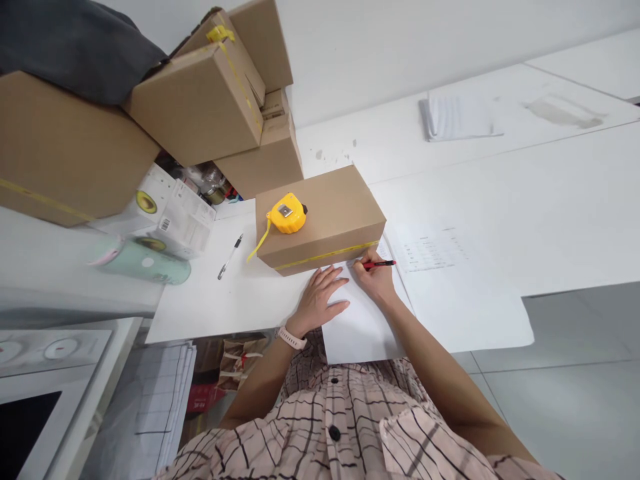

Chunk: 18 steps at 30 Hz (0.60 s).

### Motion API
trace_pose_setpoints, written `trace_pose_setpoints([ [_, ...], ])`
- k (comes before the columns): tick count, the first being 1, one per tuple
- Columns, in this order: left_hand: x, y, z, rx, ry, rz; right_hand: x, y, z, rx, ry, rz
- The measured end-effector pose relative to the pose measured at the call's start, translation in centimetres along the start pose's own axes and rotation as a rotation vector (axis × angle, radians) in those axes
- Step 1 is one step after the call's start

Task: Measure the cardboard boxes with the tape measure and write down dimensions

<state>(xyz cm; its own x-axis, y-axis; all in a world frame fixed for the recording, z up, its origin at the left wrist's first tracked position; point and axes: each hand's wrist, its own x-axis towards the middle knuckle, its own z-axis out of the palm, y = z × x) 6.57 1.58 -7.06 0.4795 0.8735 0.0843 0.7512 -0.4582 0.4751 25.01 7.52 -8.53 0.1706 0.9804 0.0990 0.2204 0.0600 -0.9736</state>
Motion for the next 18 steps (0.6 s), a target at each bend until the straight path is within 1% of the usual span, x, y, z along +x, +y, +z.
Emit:
trace_pose_setpoints([
  [18, -0.07, -0.11, 0.13, 0.009, 0.006, 0.004, 0.0, -0.4, -0.14, 0.0, 0.001, -0.004],
])
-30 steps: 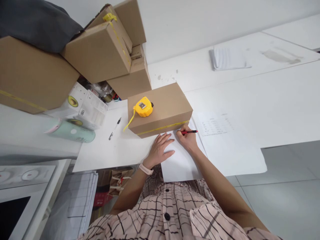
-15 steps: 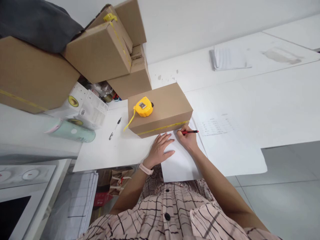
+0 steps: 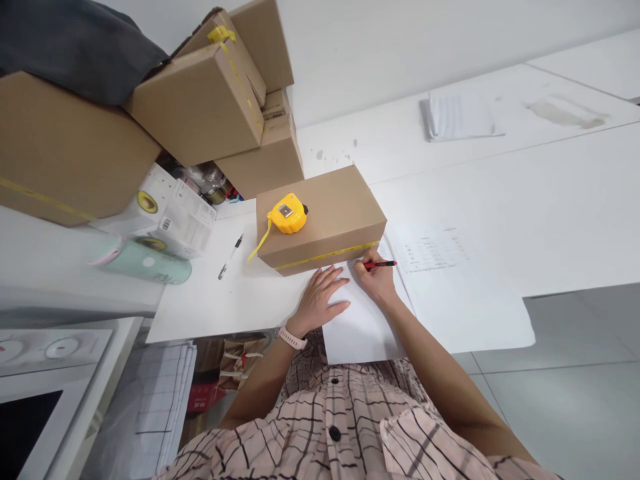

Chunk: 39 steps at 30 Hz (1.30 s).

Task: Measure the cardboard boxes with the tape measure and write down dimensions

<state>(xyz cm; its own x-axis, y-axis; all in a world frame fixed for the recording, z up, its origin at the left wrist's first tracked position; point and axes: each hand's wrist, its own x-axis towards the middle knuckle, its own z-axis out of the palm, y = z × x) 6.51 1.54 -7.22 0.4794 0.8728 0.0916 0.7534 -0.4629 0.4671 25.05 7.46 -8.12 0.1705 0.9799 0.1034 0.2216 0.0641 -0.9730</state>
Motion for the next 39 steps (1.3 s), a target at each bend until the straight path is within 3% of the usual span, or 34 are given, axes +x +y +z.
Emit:
trace_pose_setpoints([
  [5, 0.0, 0.0, 0.0, -0.01, -0.002, -0.006, -0.1, -0.2, 0.1, 0.001, 0.01, -0.023],
  [9, 0.0, 0.0, -0.1, -0.021, 0.003, -0.01, -1.3, -0.1, -1.4, -0.078, 0.122, -0.027],
  [12, 0.0, -0.1, -0.1, -0.032, 0.01, -0.008, -2.2, 0.6, -4.1, -0.259, 0.133, -0.107],
  [15, 0.1, -0.3, 0.1, -0.038, 0.028, 0.0, -2.4, 1.7, -6.6, -0.555, 0.014, -0.321],
  [18, 0.0, -0.3, 0.6, -0.045, 0.09, 0.017, -1.9, 2.8, -7.5, -0.829, -0.036, -0.437],
  [20, -0.3, 0.1, 0.6, -0.07, 0.216, 0.041, -1.6, 3.4, -7.3, -0.905, -0.002, -0.458],
  [23, -0.6, 1.1, -1.0, -0.087, 0.562, 0.103, -1.3, 4.1, -6.9, -0.903, 0.054, -0.495],
  [26, 0.1, 2.0, -5.0, 0.023, 0.944, 0.138, -1.2, 4.5, -6.7, -0.873, 0.074, -0.53],
  [28, 1.3, 2.0, -8.2, 0.103, 1.087, 0.083, -1.2, 4.7, -6.8, -0.849, 0.081, -0.541],
  [30, 3.1, 1.5, -10.9, 0.126, 1.056, -0.038, -1.1, 4.8, -6.8, -0.819, 0.087, -0.533],
  [33, 5.5, 0.3, -13.5, 0.049, 0.821, -0.242, -1.2, 4.7, -6.9, -0.756, 0.102, -0.481],
  [35, 6.4, -0.1, -14.3, -0.035, 0.726, -0.323, -1.4, 4.0, -7.0, -0.688, 0.152, -0.448],
  [39, 5.9, 1.7, -14.8, -0.362, 0.694, -0.315, -2.4, 0.0, -7.4, -0.43, 0.337, -0.451],
])
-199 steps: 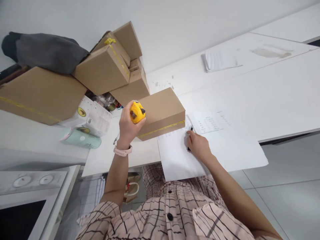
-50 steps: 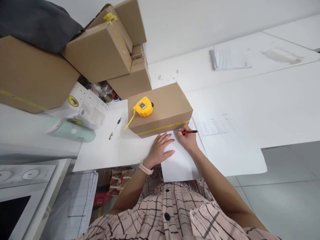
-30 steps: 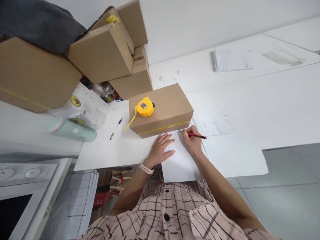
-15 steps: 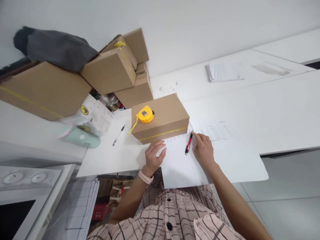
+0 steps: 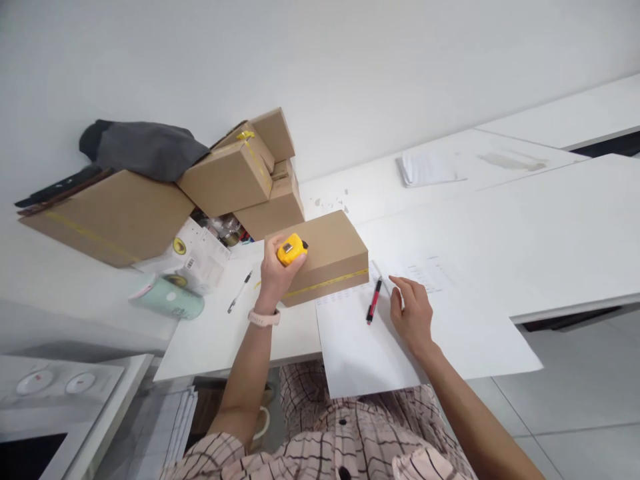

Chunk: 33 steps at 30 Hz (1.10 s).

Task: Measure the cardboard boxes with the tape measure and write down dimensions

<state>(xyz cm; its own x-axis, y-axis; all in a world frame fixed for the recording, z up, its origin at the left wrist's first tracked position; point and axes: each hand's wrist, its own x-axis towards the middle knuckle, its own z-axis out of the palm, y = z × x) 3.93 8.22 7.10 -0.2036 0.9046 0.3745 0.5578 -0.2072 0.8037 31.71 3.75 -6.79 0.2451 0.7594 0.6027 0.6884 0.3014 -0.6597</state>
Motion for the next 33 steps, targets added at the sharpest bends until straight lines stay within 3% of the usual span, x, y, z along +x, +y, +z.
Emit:
trace_pose_setpoints([
  [2, -1.5, 1.4, -0.1, -0.282, -0.194, -0.087, 1.2, -2.8, -1.3, 0.205, 0.005, 0.097],
  [4, -3.1, 2.7, 0.1, -0.525, -0.412, -0.181, 2.7, -5.5, -2.2, 0.52, -0.183, 0.293],
  [6, -4.2, 3.5, 0.6, -0.638, -0.519, -0.248, 4.3, -7.8, -2.7, 0.848, -0.434, 0.489],
  [9, -4.9, 3.6, 1.1, -0.654, -0.502, -0.298, 6.1, -9.5, -2.6, 1.125, -0.614, 0.647],
  [14, -4.3, 2.9, -0.1, -0.658, -0.459, -0.292, 7.9, -9.9, -1.8, 1.236, -0.734, 0.771],
  [16, -3.6, 2.6, -1.3, -0.627, -0.428, -0.274, 9.3, -9.7, -1.3, 1.235, -0.707, 0.764],
  [19, -2.1, 1.5, -3.8, -0.546, -0.302, -0.244, 12.6, -8.5, -0.1, 1.184, -0.558, 0.703],
  [24, 1.0, -2.6, -8.8, -0.428, -0.101, -0.249, 17.7, -5.8, 3.1, 1.04, -0.417, 0.698],
  [28, 2.7, -5.7, -11.6, -0.389, -0.058, -0.331, 18.3, -5.0, 5.9, 0.919, -0.42, 0.72],
  [33, 4.0, -7.6, -12.5, -0.361, -0.08, -0.4, 17.4, -4.5, 7.9, 0.643, -0.399, 0.669],
])
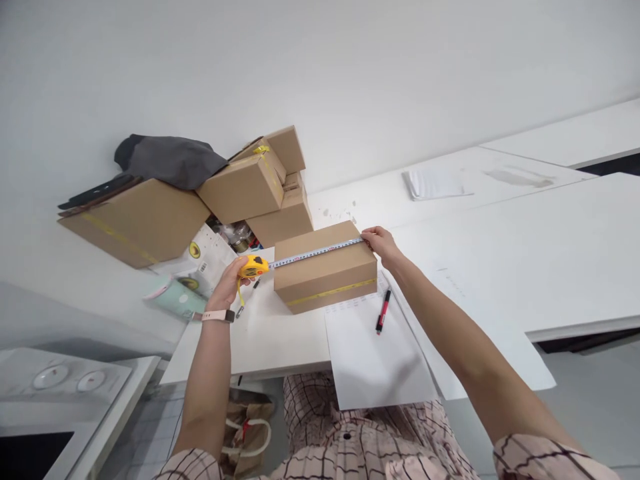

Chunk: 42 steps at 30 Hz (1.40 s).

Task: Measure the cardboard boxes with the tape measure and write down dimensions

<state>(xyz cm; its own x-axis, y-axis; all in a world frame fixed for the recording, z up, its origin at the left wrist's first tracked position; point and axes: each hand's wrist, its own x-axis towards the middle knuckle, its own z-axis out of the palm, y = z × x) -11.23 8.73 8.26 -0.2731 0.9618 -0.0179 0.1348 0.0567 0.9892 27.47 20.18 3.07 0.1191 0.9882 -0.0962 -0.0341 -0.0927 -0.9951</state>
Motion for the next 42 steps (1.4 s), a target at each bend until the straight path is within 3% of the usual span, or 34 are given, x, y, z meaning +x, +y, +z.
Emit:
trace_pose_setpoints([
  [6, 0.9, -0.8, 0.5, -0.013, -0.043, 0.004, -0.5, 0.4, -0.4, -0.245, -0.019, -0.03],
  [16, 1.0, -1.1, 0.6, -0.014, -0.073, 0.01, -1.4, -0.5, -0.7, -0.166, -0.08, 0.149],
  [42, -0.6, -0.8, -0.3, 0.022, -0.094, 0.014, -1.2, -1.4, 0.9, -0.234, 0.021, 0.091],
])
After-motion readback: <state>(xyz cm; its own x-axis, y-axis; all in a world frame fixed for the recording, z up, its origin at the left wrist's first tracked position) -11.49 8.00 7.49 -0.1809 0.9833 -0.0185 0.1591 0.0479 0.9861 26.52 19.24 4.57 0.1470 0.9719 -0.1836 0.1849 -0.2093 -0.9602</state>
